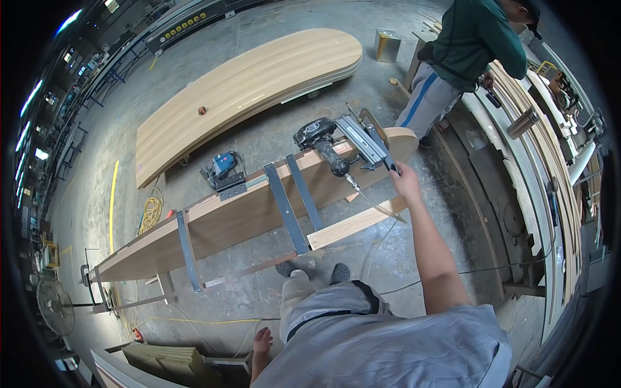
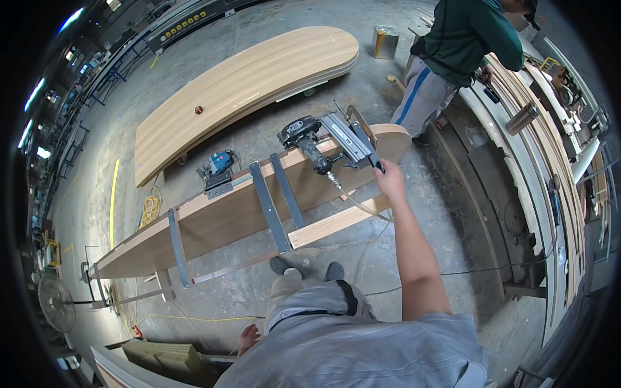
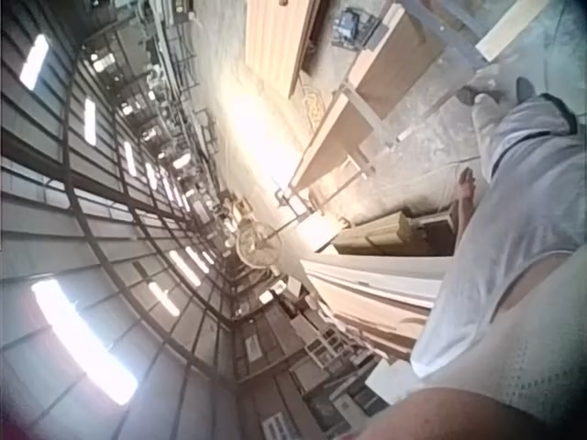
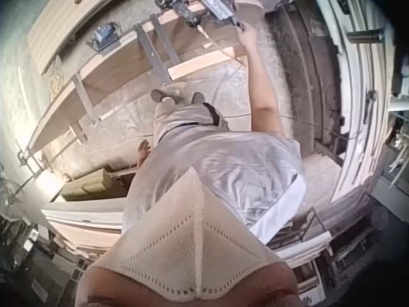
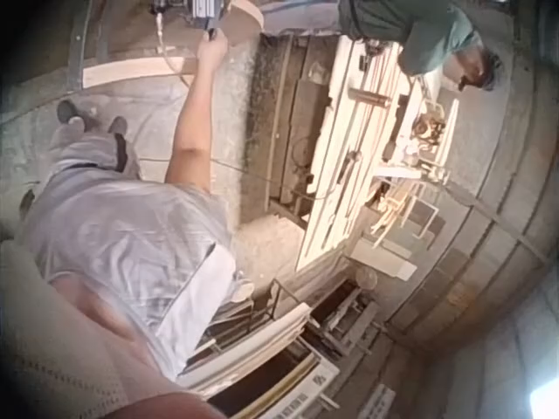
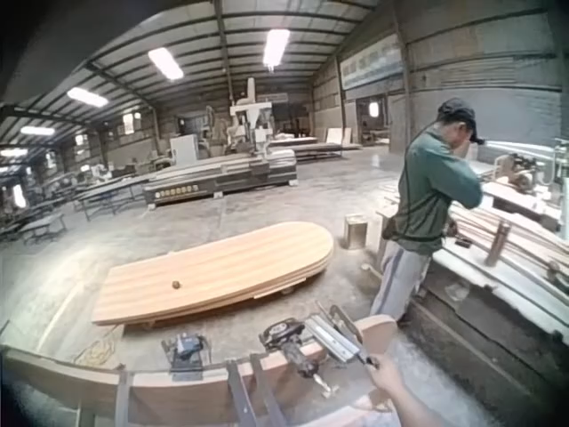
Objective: Helping a coworker assemble a curved wooden component by holding it in place while it is measured and secured with a nail gun.
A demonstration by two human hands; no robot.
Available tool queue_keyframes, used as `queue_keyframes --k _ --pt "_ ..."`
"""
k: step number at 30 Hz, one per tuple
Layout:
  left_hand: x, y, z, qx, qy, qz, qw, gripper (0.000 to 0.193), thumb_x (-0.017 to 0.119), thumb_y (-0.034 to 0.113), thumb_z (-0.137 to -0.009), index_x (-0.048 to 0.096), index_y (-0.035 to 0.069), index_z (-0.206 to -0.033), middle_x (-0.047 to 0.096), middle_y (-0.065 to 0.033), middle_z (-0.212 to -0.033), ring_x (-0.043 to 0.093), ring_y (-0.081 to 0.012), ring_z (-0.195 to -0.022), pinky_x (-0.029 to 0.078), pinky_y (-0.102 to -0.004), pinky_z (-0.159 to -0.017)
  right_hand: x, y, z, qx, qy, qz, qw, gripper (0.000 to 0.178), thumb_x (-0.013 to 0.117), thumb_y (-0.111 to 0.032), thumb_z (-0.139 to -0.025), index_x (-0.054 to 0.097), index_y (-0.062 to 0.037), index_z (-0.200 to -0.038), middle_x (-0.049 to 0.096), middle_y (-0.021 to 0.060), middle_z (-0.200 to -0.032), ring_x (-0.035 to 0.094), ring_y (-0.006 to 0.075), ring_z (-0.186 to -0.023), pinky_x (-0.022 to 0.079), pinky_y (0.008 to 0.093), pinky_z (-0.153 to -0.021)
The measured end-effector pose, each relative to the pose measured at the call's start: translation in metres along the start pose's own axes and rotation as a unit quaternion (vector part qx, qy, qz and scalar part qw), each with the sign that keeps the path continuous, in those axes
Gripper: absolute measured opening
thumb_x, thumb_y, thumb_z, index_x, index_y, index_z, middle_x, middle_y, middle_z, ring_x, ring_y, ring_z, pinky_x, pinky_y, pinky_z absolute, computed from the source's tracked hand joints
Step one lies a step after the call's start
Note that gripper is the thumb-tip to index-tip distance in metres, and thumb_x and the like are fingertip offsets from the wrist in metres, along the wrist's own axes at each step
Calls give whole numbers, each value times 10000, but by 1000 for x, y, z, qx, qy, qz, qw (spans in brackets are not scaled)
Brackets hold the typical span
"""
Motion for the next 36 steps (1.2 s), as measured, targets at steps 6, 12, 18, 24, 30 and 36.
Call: queue_keyframes --k 6,12,18,24,30,36 --pt "-22 65 13 212 194 21 958 246 556 93 -879 608 26 -1110 632 -68 -900 603 -160 -757 483 -287 -635 -18 4 55 -15 30 69 997 396 645 -231 -796 604 -66 -1154 615 185 -1060 587 362 -990 477 430 -864" --pt "-5 236 72 493 356 -251 753 241 589 39 -804 614 -1 -1040 597 -158 -922 564 -326 -913 448 -414 -826 -21 0 66 18 72 124 989 430 647 -297 -786 588 -102 -1165 631 146 -1047 605 324 -986 484 445 -838" --pt "65 316 54 580 189 -370 701 490 713 143 -694 543 46 -1143 545 -191 -1130 476 -414 -1114 372 -491 -970 -19 -6 63 9 69 141 988 462 604 -315 -806 556 -90 -1206 627 143 -1025 609 324 -977 484 455 -839" --pt "116 323 14 453 63 -512 727 429 686 295 -729 606 101 -1103 653 -97 -970 585 -311 -1028 419 -468 -944 -20 1 62 33 30 158 986 449 582 -310 -818 532 -75 -1197 605 163 -1062 597 340 -993 490 446 -842" --pt "127 335 -4 348 25 -587 731 370 665 403 -741 681 152 -1012 678 -98 -977 638 -295 -928 509 -421 -799 -22 3 63 42 11 165 985 434 581 -298 -816 527 -84 -1190 602 158 -1062 596 337 -993 491 445 -837" --pt "129 338 -5 297 -6 -623 724 384 674 441 -727 692 222 -1041 681 -62 -1026 635 -267 -974 508 -404 -823 -19 -7 62 35 3 165 986 424 578 -294 -812 527 -93 -1183 601 151 -1053 594 336 -990 490 441 -841"
Point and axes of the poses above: each hand's wrist, its own z-axis away from the middle knuckle, its own x-axis out of the palm, y = z × x, the point moved 8 cm from there along -z, towards the middle knuckle
